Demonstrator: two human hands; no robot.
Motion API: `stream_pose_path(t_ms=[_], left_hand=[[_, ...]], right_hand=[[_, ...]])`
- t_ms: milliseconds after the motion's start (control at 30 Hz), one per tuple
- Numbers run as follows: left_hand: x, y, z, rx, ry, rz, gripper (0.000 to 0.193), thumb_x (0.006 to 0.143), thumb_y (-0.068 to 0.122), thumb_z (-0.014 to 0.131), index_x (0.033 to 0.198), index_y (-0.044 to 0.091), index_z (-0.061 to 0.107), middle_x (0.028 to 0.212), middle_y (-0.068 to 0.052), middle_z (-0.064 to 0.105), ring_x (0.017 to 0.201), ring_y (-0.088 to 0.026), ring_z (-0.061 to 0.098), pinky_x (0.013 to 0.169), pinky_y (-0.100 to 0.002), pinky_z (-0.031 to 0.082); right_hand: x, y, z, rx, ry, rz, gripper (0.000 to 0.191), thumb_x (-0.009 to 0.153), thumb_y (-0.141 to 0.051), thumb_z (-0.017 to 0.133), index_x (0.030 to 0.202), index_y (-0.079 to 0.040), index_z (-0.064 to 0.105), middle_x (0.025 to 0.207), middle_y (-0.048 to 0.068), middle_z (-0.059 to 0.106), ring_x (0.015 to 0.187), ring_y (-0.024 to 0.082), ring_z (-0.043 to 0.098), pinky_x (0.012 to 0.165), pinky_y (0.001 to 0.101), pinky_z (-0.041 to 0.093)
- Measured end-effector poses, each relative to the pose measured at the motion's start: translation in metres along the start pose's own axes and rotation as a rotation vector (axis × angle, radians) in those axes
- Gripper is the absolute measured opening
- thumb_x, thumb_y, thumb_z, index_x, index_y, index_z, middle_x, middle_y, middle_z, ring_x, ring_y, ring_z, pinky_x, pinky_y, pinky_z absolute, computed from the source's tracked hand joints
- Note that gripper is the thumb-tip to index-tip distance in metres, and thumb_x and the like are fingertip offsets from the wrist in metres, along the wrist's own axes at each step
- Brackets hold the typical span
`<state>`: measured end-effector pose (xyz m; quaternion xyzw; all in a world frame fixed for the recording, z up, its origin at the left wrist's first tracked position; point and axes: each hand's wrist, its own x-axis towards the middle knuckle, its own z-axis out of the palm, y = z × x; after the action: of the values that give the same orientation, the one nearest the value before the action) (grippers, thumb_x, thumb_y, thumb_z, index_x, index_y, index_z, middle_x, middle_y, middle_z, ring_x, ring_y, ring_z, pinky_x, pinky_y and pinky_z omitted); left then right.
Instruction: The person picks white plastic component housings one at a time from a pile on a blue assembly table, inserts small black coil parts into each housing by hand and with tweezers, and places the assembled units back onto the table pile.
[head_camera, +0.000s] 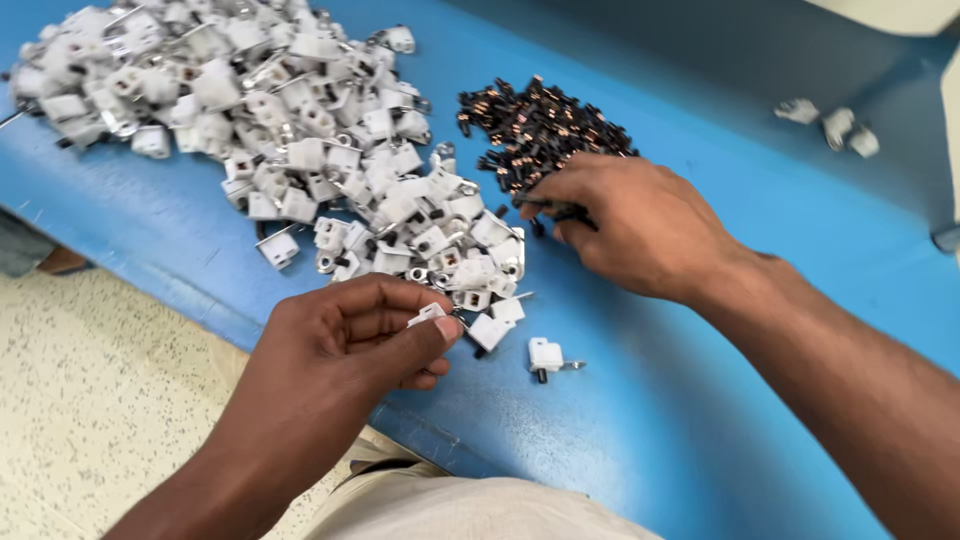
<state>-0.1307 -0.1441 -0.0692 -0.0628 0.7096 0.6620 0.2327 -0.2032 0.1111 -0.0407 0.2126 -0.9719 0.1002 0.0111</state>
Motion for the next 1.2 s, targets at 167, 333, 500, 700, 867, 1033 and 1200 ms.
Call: stream_pose_path(t_ms=[167, 333, 500, 700, 867, 1033, 1200], left_hand=[[-0.001, -0.018, -0.008, -0.002, 0.052, 0.059, 0.033, 0.087, 0.021, 0.083, 0.114, 0.003, 0.076, 0.094, -0.007, 0.084, 0.084, -0.014, 0.074, 0.079, -0.03, 0.058], [-0.002, -0.022, -0.012, -0.053, 0.019, 0.073, 0.033, 0.088, 0.02, 0.082, 0.113, 0.001, 0.076, 0.091, -0.008, 0.081, 0.078, -0.015, 0.069, 0.07, -0.032, 0.056], [-0.018, -0.001, -0.007, -0.024, -0.053, 0.131, 0.035, 0.085, 0.024, 0.083, 0.114, 0.005, 0.078, 0.078, -0.003, 0.072, 0.068, -0.009, 0.059, 0.059, -0.027, 0.051], [-0.018, 0.044, 0.029, 0.324, -0.154, 0.116, 0.034, 0.087, 0.031, 0.081, 0.118, 0.018, 0.084, 0.056, 0.003, 0.056, 0.048, -0.008, 0.042, 0.041, -0.031, 0.034], [-0.017, 0.074, 0.053, 0.455, -0.257, 0.234, 0.036, 0.087, 0.031, 0.076, 0.12, 0.019, 0.081, 0.049, 0.006, 0.053, 0.044, -0.005, 0.041, 0.038, -0.031, 0.034], [-0.019, 0.091, 0.067, 0.612, -0.24, 0.13, 0.031, 0.088, 0.039, 0.076, 0.116, 0.028, 0.082, 0.043, 0.001, 0.05, 0.039, -0.009, 0.038, 0.038, -0.034, 0.032], [-0.021, 0.097, 0.073, 0.578, -0.198, 0.114, 0.031, 0.086, 0.041, 0.078, 0.114, 0.029, 0.083, 0.042, 0.001, 0.052, 0.037, -0.01, 0.038, 0.036, -0.034, 0.031]], right_hand=[[0.023, 0.009, -0.001, -0.113, -0.217, -0.082, 0.037, 0.085, -0.025, 0.071, 0.122, -0.018, 0.071, 0.119, 0.003, 0.07, 0.111, 0.027, 0.065, 0.094, 0.0467, 0.05], [0.009, 0.001, -0.007, 0.023, -0.112, 0.028, 0.031, 0.087, -0.034, 0.073, 0.114, -0.019, 0.077, 0.1, 0.001, 0.074, 0.089, 0.026, 0.069, 0.079, 0.0453, 0.053], [-0.045, -0.032, -0.024, 0.798, 0.137, 0.701, 0.022, 0.092, -0.024, 0.079, 0.106, -0.008, 0.077, 0.067, -0.002, 0.054, 0.056, 0.011, 0.037, 0.047, 0.0309, 0.028], [-0.106, -0.067, -0.039, 0.911, 0.274, 0.792, 0.022, 0.09, -0.024, 0.08, 0.106, -0.01, 0.081, 0.056, -0.001, 0.045, 0.047, 0.01, 0.033, 0.038, 0.03, 0.024], [-0.122, -0.075, -0.042, 0.623, 0.396, 0.612, 0.022, 0.09, -0.023, 0.08, 0.107, -0.01, 0.079, 0.053, -0.007, 0.046, 0.046, 0.003, 0.031, 0.036, 0.026, 0.02], [-0.13, -0.071, -0.043, 0.585, 0.402, 0.651, 0.022, 0.089, -0.021, 0.079, 0.109, -0.013, 0.082, 0.053, -0.006, 0.041, 0.047, 0.004, 0.029, 0.036, 0.0258, 0.019], [-0.134, -0.068, -0.04, 0.553, 0.427, 0.549, 0.024, 0.09, -0.021, 0.079, 0.112, -0.014, 0.082, 0.052, -0.007, 0.042, 0.05, 0.002, 0.029, 0.037, 0.0242, 0.02]])
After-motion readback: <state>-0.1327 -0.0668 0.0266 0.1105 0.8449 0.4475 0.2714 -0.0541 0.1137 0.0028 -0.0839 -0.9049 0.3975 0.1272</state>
